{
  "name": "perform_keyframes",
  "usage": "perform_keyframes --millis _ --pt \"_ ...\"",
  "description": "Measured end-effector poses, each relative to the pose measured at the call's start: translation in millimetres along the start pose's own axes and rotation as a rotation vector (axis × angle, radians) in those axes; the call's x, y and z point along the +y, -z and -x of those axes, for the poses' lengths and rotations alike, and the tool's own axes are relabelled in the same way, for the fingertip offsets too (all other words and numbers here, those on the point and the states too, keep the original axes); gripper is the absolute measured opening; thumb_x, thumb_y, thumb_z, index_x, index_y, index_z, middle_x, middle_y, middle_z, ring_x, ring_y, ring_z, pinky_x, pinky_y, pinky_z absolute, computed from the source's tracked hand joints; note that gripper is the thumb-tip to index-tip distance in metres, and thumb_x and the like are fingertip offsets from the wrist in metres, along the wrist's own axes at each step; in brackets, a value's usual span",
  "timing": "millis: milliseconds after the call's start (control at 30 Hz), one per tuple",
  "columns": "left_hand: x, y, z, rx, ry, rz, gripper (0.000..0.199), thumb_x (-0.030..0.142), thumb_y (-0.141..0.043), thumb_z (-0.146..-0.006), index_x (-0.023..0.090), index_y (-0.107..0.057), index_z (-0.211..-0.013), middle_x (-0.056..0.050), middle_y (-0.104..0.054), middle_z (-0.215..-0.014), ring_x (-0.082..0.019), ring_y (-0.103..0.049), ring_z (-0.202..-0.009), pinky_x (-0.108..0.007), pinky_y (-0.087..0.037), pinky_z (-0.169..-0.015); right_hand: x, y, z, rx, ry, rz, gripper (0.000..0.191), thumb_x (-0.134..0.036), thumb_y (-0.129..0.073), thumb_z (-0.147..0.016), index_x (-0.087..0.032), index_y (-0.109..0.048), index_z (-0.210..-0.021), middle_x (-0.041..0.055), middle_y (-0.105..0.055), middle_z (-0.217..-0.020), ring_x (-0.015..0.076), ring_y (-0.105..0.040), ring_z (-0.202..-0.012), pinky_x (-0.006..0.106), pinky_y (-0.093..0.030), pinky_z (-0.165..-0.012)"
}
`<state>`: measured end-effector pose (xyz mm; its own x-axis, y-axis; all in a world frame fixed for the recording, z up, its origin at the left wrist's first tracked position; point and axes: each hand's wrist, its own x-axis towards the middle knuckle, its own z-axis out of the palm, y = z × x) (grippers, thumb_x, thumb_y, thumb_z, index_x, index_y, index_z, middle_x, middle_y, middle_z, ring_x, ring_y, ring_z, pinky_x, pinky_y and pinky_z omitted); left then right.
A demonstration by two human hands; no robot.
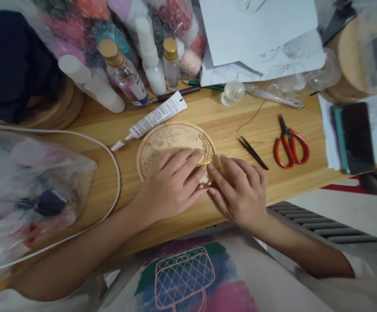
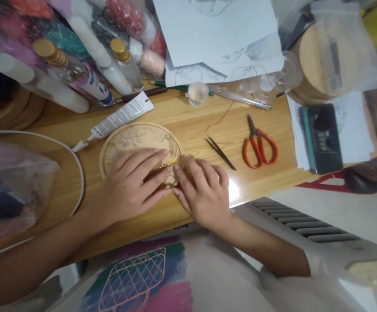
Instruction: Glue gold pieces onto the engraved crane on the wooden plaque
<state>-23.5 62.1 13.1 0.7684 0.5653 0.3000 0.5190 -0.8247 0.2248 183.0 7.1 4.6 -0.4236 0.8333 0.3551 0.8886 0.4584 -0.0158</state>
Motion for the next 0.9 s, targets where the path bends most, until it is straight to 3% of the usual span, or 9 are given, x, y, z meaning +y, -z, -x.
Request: perform_keyframes --millis 367,700,900 --pt "1.2 -0.4 -1.6 0.013 -0.003 -0.045 0.026 0.028 -0.053 -0.095 0.012 -0.069 -0.109 -0.018 -0.065 -0.129 -0.032 -0.06 -0.119 -0.048 -0.051 -0.096 -1.7 0.2 -2.4 0.027 0.054 0.073 0.035 -0.038 -0.059 -0.093 -0.02 -0.065 -0.123 0.0076 -0.072 -0.12 0.0235 -0.058 -0.114 0.038 -0.038 -0.096" --pt "-2.4 -3.3 6.5 0.136 0.046 0.047 0.023 0.018 -0.057 -0.092 0.011 -0.067 -0.111 -0.017 -0.066 -0.125 -0.03 -0.061 -0.118 -0.047 -0.053 -0.099 -1.8 -4.1 1.2 0.109 -0.041 -0.016 0.044 -0.035 -0.058 -0.093 -0.014 -0.055 -0.132 0.0145 -0.068 -0.123 0.0262 -0.059 -0.115 0.038 -0.044 -0.096" --pt "-2.1 -4.2 4.8 0.142 0.05 0.068 0.018 0.017 -0.057 -0.093 0.01 -0.068 -0.104 -0.017 -0.068 -0.119 -0.028 -0.062 -0.113 -0.046 -0.053 -0.098 -1.9 -8.0 2.3 0.116 -0.088 -0.066 0.045 -0.035 -0.057 -0.094 -0.015 -0.054 -0.133 0.0153 -0.065 -0.125 0.0281 -0.057 -0.116 0.042 -0.047 -0.096"
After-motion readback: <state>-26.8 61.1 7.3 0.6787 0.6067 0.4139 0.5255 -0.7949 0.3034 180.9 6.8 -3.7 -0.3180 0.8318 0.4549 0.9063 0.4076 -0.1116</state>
